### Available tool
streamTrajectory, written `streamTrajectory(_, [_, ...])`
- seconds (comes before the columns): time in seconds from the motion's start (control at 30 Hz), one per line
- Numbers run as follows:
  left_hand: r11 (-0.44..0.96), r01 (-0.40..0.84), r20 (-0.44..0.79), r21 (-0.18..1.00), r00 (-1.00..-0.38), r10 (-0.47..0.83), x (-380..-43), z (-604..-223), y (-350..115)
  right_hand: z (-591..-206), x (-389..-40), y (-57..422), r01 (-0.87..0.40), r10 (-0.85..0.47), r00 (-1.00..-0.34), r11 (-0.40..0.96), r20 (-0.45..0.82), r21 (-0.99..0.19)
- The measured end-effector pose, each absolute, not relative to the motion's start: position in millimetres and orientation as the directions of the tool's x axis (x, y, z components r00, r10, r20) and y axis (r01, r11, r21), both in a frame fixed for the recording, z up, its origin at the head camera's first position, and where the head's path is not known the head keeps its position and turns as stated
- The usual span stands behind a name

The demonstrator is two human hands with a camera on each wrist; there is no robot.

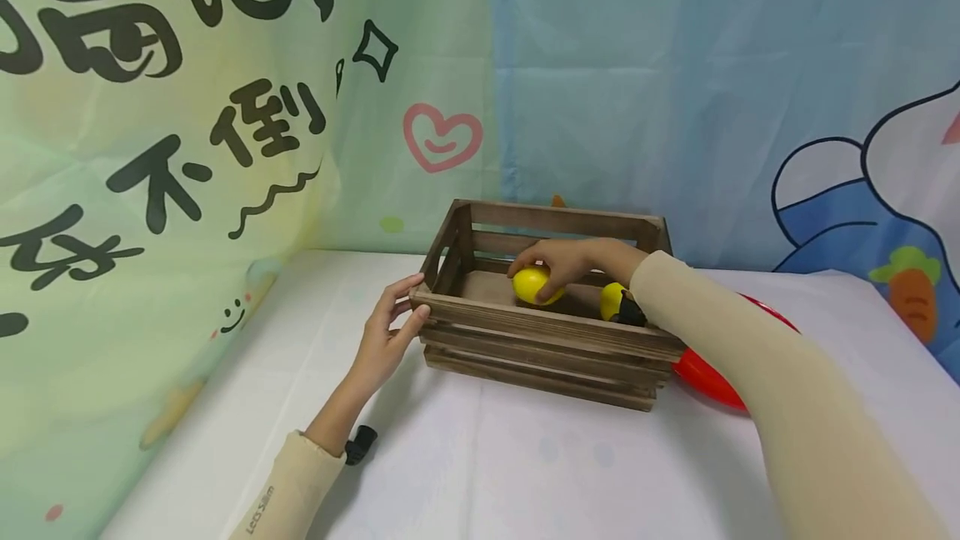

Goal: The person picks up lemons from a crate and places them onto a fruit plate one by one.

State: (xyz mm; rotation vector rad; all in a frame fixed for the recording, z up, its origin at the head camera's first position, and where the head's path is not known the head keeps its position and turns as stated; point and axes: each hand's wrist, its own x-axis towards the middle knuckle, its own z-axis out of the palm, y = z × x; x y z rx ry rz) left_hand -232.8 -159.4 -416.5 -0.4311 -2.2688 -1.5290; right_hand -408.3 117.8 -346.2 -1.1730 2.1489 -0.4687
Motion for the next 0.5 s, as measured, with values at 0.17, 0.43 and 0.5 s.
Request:
streamTrajectory(0.17, [0.366, 0.442, 0.459, 0.819, -0.887, 0.044, -233.0, -415.7, -159.3, -339.6, -405.3, 114.8, -0.628, -0.849, -0.443, 0.523, -0.289, -0.576])
streamTrajectory(0.43, [0.351, 0.467, 0.481, 0.812, -0.875, 0.051, -234.5, -418.5, -158.7, -333.2, -402.6, 111.7, -0.638, -0.845, -0.471, 0.525, -0.254, -0.562])
streamTrajectory(0.5, [0.352, 0.460, 0.474, 0.815, -0.879, 0.050, -234.3, -418.7, -158.9, -332.5, -402.6, 110.8, -0.630, -0.842, -0.477, 0.527, -0.252, -0.570])
